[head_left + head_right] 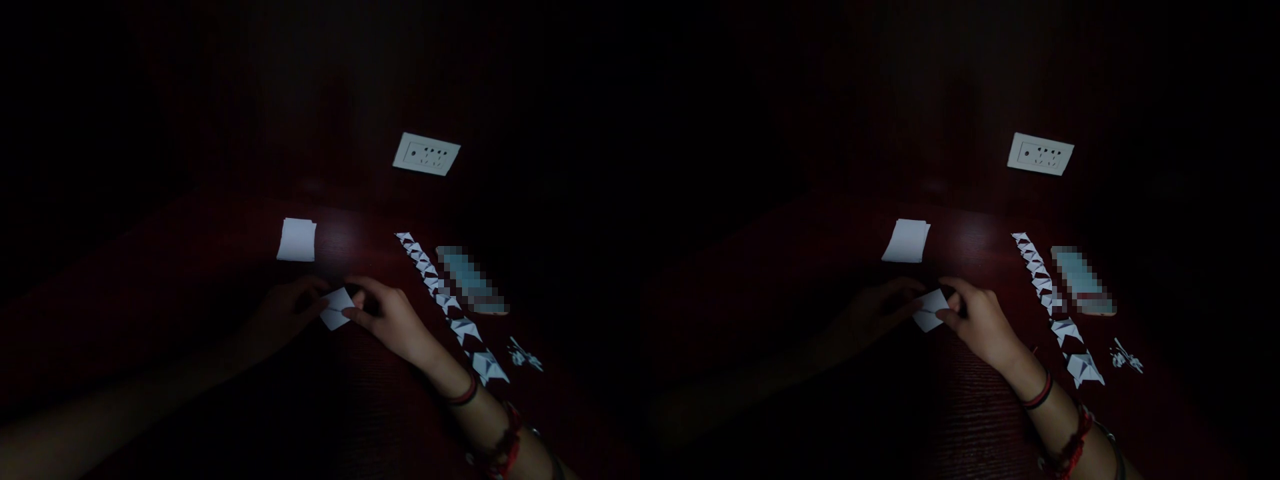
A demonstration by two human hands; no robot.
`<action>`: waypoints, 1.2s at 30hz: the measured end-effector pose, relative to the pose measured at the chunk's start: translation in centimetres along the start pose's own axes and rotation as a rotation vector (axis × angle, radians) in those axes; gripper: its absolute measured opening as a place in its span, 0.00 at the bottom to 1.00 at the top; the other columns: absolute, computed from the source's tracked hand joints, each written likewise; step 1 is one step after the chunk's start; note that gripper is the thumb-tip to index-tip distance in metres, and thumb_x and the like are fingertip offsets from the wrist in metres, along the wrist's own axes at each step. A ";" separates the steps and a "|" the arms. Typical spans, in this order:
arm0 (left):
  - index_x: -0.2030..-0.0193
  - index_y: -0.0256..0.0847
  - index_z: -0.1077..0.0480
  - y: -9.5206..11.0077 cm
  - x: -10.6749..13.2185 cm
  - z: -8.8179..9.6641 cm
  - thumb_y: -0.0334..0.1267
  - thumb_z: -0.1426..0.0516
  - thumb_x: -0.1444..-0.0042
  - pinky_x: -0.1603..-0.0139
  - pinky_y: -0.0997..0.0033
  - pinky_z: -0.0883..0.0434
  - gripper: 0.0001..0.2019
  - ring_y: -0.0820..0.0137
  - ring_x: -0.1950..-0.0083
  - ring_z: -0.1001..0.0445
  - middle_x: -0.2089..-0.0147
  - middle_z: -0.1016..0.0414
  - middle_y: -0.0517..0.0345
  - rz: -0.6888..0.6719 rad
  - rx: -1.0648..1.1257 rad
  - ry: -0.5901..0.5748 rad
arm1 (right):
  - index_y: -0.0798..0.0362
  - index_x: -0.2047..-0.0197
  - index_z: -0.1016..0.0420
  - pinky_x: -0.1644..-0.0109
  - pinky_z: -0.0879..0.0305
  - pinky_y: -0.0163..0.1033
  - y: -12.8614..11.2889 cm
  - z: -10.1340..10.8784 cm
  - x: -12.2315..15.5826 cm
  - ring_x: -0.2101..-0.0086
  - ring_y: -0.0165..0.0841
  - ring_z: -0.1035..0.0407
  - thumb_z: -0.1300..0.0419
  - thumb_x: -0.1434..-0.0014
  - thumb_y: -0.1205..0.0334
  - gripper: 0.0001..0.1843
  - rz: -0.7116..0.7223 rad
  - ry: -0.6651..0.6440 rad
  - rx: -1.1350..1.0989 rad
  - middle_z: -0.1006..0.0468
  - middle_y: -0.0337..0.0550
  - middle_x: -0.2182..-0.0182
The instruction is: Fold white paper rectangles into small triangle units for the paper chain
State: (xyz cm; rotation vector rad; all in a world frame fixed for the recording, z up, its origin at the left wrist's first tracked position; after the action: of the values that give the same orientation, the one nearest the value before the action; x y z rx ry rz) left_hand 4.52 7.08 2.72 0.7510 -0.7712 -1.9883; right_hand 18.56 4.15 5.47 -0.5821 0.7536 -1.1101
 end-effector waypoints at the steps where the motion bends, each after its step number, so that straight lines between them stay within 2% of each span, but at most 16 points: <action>1: 0.52 0.45 0.36 0.1 0.1 -0.1 0.43 0.49 0.43 0.59 0.70 0.33 0.13 0.69 0.59 0.30 0.58 0.30 0.60 -0.033 -0.055 0.011 | 0.54 0.50 0.34 0.66 0.37 0.32 0.2 -0.2 0.0 0.73 0.27 0.34 0.41 0.50 0.68 0.22 -0.012 -0.021 0.022 0.28 0.36 0.74; 3: 0.51 0.45 0.37 0.6 0.5 -0.3 0.40 0.50 0.42 0.55 0.67 0.34 0.12 0.68 0.56 0.32 0.55 0.31 0.59 -0.138 -0.173 0.033 | 0.54 0.50 0.33 0.65 0.37 0.33 0.5 -0.7 0.1 0.72 0.27 0.33 0.42 0.49 0.70 0.21 -0.010 -0.057 0.089 0.28 0.38 0.72; 6: 0.56 0.42 0.34 1.3 0.9 -0.9 0.34 0.51 0.41 0.52 0.65 0.35 0.09 0.68 0.53 0.34 0.54 0.34 0.56 -0.343 -0.311 0.051 | 0.52 0.51 0.31 0.60 0.37 0.35 0.4 -1.0 0.2 0.66 0.29 0.34 0.42 0.49 0.72 0.20 0.062 -0.062 0.200 0.29 0.42 0.65; 8: 0.59 0.40 0.32 1.4 1.0 -1.3 0.32 0.51 0.41 0.52 0.64 0.35 0.08 0.67 0.52 0.35 0.54 0.34 0.54 -0.450 -0.355 0.025 | 0.52 0.50 0.32 0.57 0.37 0.35 0.2 -1.0 0.3 0.63 0.30 0.35 0.42 0.49 0.73 0.21 0.105 -0.049 0.247 0.30 0.43 0.62; 10: 0.59 0.40 0.32 1.2 1.0 -1.7 0.32 0.52 0.41 0.52 0.64 0.34 0.08 0.67 0.52 0.34 0.55 0.33 0.54 -0.521 -0.377 -0.035 | 0.51 0.54 0.29 0.56 0.38 0.36 0.2 -1.1 0.3 0.62 0.31 0.35 0.42 0.48 0.73 0.18 0.145 -0.061 0.300 0.30 0.43 0.62; 12: 0.58 0.40 0.33 1.1 1.0 -2.0 0.33 0.52 0.40 0.54 0.64 0.33 0.09 0.67 0.54 0.33 0.57 0.32 0.55 -0.556 -0.396 -0.081 | 0.52 0.61 0.26 0.55 0.39 0.37 0.0 -1.5 0.4 0.61 0.31 0.36 0.44 0.46 0.72 0.11 0.204 -0.112 0.371 0.29 0.42 0.64; 15: 0.58 0.39 0.33 1.3 1.0 -1.9 0.32 0.53 0.40 0.56 0.65 0.33 0.09 0.68 0.56 0.32 0.57 0.32 0.54 -0.572 -0.427 -0.078 | 0.54 0.68 0.26 0.54 0.40 0.37 -0.2 -2.0 0.5 0.61 0.31 0.35 0.47 0.44 0.72 0.10 0.275 -0.194 0.456 0.28 0.42 0.66; 20: 0.56 0.40 0.34 1.6 1.1 -2.1 0.31 0.52 0.41 0.55 0.66 0.33 0.09 0.67 0.55 0.33 0.56 0.32 0.53 -0.591 -0.443 -0.053 | 0.55 0.65 0.27 0.56 0.39 0.36 -0.4 -1.9 0.5 0.63 0.30 0.34 0.48 0.43 0.71 0.09 0.275 -0.235 0.472 0.28 0.43 0.65; 25: 0.56 0.40 0.34 1.8 0.8 -1.5 0.31 0.53 0.41 0.52 0.66 0.34 0.10 0.67 0.51 0.34 0.52 0.33 0.53 -0.677 -0.424 -0.040 | 0.55 0.64 0.26 0.55 0.39 0.36 -1.0 -1.9 0.6 0.62 0.30 0.34 0.49 0.42 0.70 0.10 0.334 -0.288 0.492 0.28 0.43 0.64; 31: 0.55 0.40 0.34 2.4 0.6 -0.9 0.29 0.51 0.43 0.53 0.69 0.34 0.11 0.69 0.53 0.33 0.55 0.29 0.56 -0.829 -0.415 -0.169 | 0.53 0.62 0.26 0.53 0.40 0.37 -1.2 -1.6 0.7 0.60 0.30 0.34 0.49 0.43 0.70 0.11 0.354 -0.324 0.455 0.27 0.42 0.62; 36: 0.51 0.42 0.35 2.4 1.0 -0.8 0.30 0.49 0.44 0.51 0.66 0.36 0.13 0.67 0.51 0.35 0.53 0.30 0.55 -0.859 -0.421 -0.180 | 0.54 0.62 0.26 0.54 0.39 0.34 -1.2 -1.4 0.6 0.61 0.29 0.33 0.49 0.42 0.71 0.12 0.349 -0.337 0.375 0.27 0.42 0.62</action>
State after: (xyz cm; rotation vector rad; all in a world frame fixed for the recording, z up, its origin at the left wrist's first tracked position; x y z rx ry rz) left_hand 5.82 5.01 3.78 0.7099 -0.0739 -2.8893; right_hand 16.87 3.10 5.36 -0.2913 0.3235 -0.7746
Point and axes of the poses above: each hand's wrist, its own x-axis away from the middle knuckle, its own z-axis out of the back of the hand, y = z × x, the point moved 7 cm from there along -x, towards the middle knuckle
